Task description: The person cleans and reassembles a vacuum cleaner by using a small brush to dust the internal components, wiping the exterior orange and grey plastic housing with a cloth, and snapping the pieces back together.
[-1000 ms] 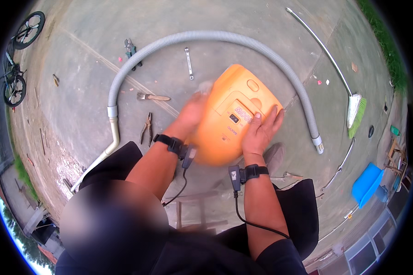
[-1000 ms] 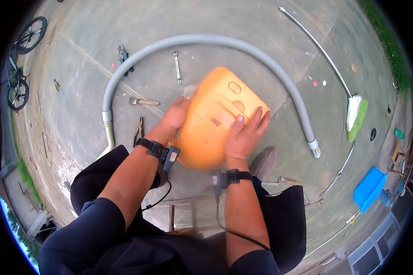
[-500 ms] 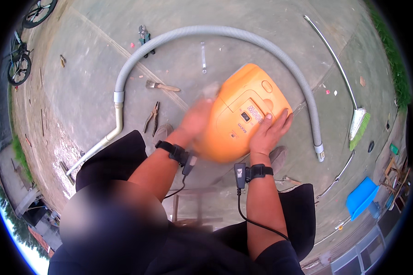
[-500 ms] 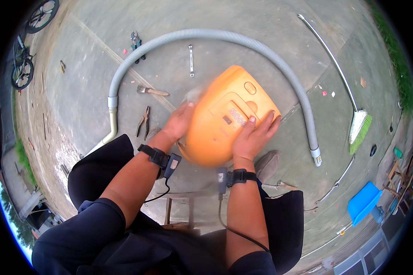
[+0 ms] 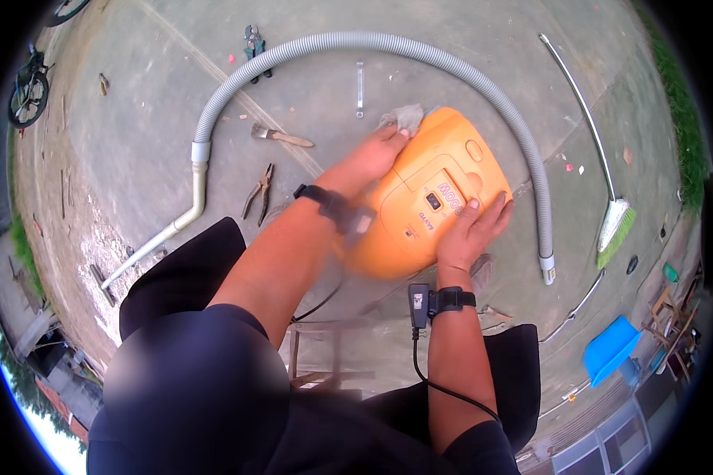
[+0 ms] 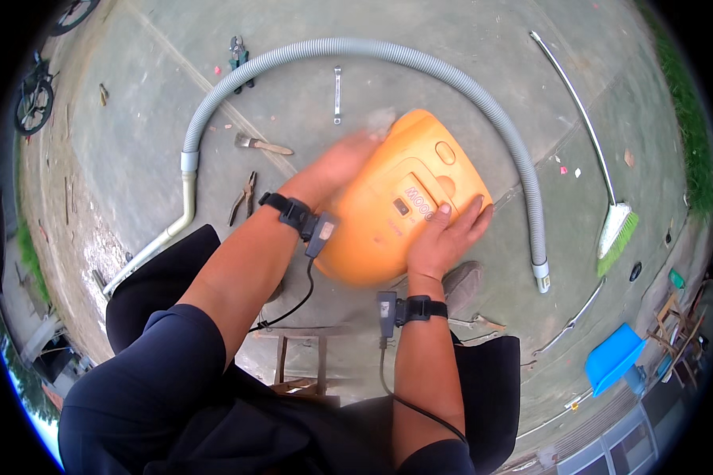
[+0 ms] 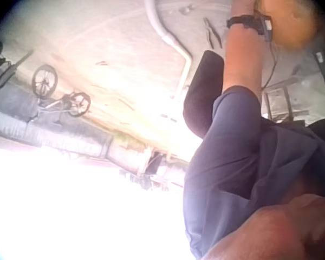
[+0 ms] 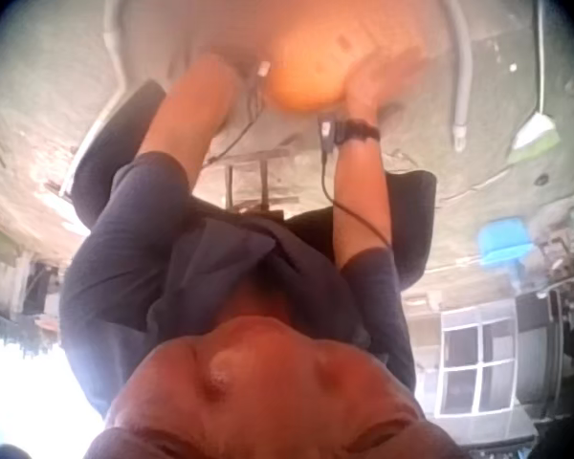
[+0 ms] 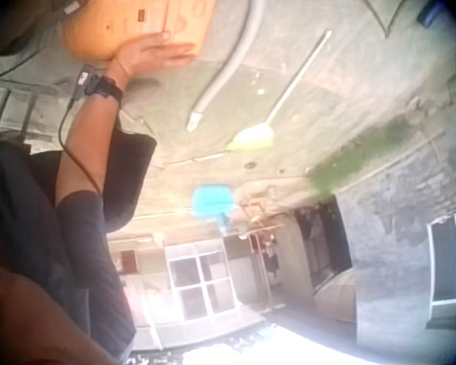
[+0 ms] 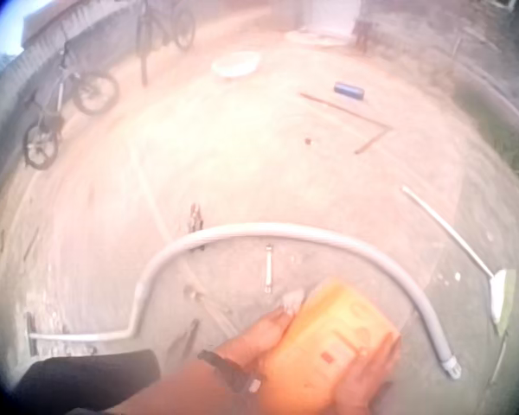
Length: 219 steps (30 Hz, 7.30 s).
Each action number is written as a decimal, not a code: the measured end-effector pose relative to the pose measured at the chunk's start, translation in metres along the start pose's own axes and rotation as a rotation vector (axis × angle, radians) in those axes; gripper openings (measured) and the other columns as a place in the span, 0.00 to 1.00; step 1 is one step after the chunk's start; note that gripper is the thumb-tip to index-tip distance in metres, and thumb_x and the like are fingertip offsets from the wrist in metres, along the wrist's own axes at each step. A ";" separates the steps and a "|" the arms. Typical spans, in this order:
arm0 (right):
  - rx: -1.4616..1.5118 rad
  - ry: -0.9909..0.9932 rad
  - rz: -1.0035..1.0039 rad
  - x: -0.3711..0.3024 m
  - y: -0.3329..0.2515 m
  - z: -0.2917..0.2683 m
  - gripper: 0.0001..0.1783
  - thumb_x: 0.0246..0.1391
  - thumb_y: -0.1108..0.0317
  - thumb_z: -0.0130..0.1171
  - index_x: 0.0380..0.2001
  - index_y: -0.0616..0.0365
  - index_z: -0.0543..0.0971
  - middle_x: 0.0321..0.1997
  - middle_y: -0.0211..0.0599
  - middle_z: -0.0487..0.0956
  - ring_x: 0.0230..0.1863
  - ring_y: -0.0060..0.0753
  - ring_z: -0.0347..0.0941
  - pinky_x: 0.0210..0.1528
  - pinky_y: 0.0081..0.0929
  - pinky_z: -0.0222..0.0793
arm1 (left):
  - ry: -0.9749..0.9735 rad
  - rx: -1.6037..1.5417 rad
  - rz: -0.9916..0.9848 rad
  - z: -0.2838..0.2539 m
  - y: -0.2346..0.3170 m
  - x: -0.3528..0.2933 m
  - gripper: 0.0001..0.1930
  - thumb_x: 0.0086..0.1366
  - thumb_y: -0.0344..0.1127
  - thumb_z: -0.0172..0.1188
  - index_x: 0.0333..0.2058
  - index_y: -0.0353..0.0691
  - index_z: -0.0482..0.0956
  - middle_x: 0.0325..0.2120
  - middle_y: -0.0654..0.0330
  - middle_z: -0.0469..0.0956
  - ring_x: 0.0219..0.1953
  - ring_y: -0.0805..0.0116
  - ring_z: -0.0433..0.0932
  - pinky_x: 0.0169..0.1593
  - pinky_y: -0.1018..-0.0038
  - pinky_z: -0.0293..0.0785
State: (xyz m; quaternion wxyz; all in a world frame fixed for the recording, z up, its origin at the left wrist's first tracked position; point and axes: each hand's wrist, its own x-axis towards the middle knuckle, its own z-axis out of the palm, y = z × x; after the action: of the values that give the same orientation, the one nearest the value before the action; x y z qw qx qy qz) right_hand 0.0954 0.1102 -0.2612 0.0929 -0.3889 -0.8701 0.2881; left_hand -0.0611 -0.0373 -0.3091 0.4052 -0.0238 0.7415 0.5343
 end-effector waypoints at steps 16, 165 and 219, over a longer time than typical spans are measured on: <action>0.078 0.021 0.002 -0.002 0.002 -0.002 0.34 0.72 0.53 0.40 0.74 0.62 0.56 0.79 0.64 0.43 0.79 0.63 0.44 0.76 0.48 0.47 | 0.170 0.676 0.795 0.023 0.016 -0.082 0.24 0.65 0.42 0.58 0.57 0.40 0.78 0.59 0.50 0.74 0.60 0.50 0.71 0.65 0.55 0.65; 0.536 -0.302 0.312 -0.011 -0.027 -0.130 0.44 0.68 0.31 0.36 0.72 0.54 0.61 0.72 0.53 0.65 0.72 0.54 0.62 0.72 0.48 0.56 | 0.391 0.490 0.325 0.010 0.089 -0.162 0.32 0.74 0.58 0.41 0.37 0.30 0.79 0.39 0.34 0.80 0.45 0.34 0.78 0.52 0.51 0.73; 0.449 -0.012 0.053 -0.014 -0.035 -0.109 0.31 0.74 0.51 0.34 0.69 0.60 0.66 0.69 0.59 0.64 0.72 0.57 0.58 0.73 0.43 0.53 | -0.158 1.185 0.997 0.066 0.205 -0.123 0.10 0.60 0.30 0.63 0.40 0.44 0.86 0.38 0.54 0.80 0.47 0.50 0.78 0.50 0.61 0.76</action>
State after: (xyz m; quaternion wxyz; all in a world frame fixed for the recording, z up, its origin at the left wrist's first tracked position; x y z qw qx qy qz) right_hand 0.1248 0.1284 -0.1511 0.1643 -0.3796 -0.7741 0.4793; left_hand -0.0369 0.0550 -0.0802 0.1140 0.5712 0.7953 0.1681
